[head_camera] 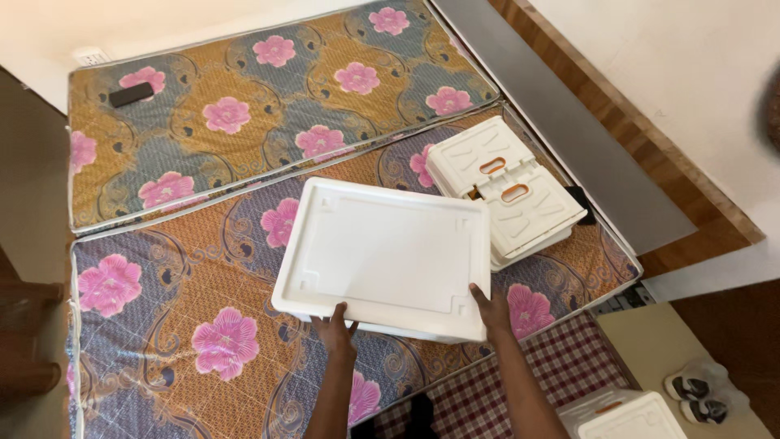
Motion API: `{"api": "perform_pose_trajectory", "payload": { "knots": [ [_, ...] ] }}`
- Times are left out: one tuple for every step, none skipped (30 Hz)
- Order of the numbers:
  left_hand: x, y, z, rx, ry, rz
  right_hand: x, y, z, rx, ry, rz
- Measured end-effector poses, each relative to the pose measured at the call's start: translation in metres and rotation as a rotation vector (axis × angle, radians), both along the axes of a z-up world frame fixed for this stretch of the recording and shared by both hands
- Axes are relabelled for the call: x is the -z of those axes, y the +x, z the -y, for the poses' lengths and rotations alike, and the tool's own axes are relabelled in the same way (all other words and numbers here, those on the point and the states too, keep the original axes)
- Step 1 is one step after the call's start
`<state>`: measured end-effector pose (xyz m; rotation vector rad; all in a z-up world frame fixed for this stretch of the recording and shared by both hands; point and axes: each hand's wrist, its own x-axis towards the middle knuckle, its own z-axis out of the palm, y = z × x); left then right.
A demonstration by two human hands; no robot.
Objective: The person assembles a white plastic storage box by unfolding its sides and attaching the lid. They repeat the process with a second box, demonstrating the folding and unfolding mechanism.
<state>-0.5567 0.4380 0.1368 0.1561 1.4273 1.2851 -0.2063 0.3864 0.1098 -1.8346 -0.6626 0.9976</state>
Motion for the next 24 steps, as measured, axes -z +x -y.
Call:
{"api": "perform_pose_trajectory", "payload": {
  "knots": [
    [0.000,-0.003,-0.007,0.024,-0.003,-0.014,0.001,-0.008,0.006,0.043,0.001,-0.018],
    [0.001,-0.006,-0.020,0.029,0.031,-0.022,0.001,-0.017,0.011,0.086,0.002,-0.036],
    [0.003,-0.007,-0.036,0.042,0.063,-0.029,0.001,-0.026,0.017,0.137,0.001,-0.053],
    [0.006,-0.009,-0.049,0.068,0.070,-0.038,0.001,-0.037,0.022,0.183,0.066,-0.080],
    [0.010,-0.010,-0.061,0.101,0.076,-0.045,0.001,-0.050,0.026,0.234,0.130,-0.105],
    [0.014,-0.013,-0.076,0.151,0.087,-0.083,0.000,-0.063,0.027,0.286,0.195,-0.129],
    [0.019,-0.016,-0.090,0.206,0.096,-0.121,-0.001,-0.073,0.030,0.307,0.194,-0.153],
    [0.026,-0.017,-0.103,0.222,0.198,-0.085,-0.002,-0.084,0.033,0.328,0.192,-0.177],
    [0.032,-0.014,-0.115,0.242,0.297,-0.045,-0.003,-0.095,0.038,0.355,0.190,-0.199],
    [0.038,-0.015,-0.127,0.306,0.267,-0.120,-0.003,-0.108,0.041,0.417,0.139,-0.249],
    [0.042,-0.014,-0.139,0.369,0.242,-0.191,-0.004,-0.119,0.043,0.478,0.092,-0.296],
    [0.046,-0.012,-0.148,0.432,0.218,-0.263,-0.004,-0.131,0.045,0.540,0.047,-0.343],
    [0.050,-0.008,-0.152,0.474,0.267,-0.241,-0.004,-0.141,0.047,0.574,0.072,-0.358],
    [0.053,-0.004,-0.155,0.515,0.316,-0.218,-0.002,-0.151,0.048,0.608,0.098,-0.373],
    [0.056,-0.003,-0.152,0.555,0.358,-0.199,0.001,-0.163,0.052,0.642,0.118,-0.390],
    [0.059,0.000,-0.146,0.604,0.301,-0.271,0.005,-0.173,0.053,0.670,0.182,-0.421],
    [0.060,0.003,-0.141,0.653,0.250,-0.347,0.010,-0.182,0.050,0.697,0.253,-0.454],
    [0.061,0.007,-0.134,0.702,0.198,-0.424,0.015,-0.189,0.047,0.723,0.324,-0.487],
    [0.063,0.009,-0.123,0.719,0.221,-0.414,0.020,-0.193,0.048,0.719,0.329,-0.460],
    [0.064,0.012,-0.112,0.736,0.244,-0.403,0.024,-0.195,0.046,0.715,0.333,-0.434],
    [0.064,0.015,-0.104,0.753,0.270,-0.393,0.028,-0.197,0.044,0.710,0.341,-0.408],
    [0.063,0.015,-0.093,0.754,0.261,-0.391,0.031,-0.198,0.047,0.683,0.292,-0.407],
    [0.062,0.018,-0.084,0.750,0.258,-0.387,0.032,-0.193,0.048,0.653,0.249,-0.403],
    [0.061,0.021,-0.076,0.746,0.254,-0.382,0.034,-0.188,0.049,0.622,0.206,-0.400]
  ]
}}
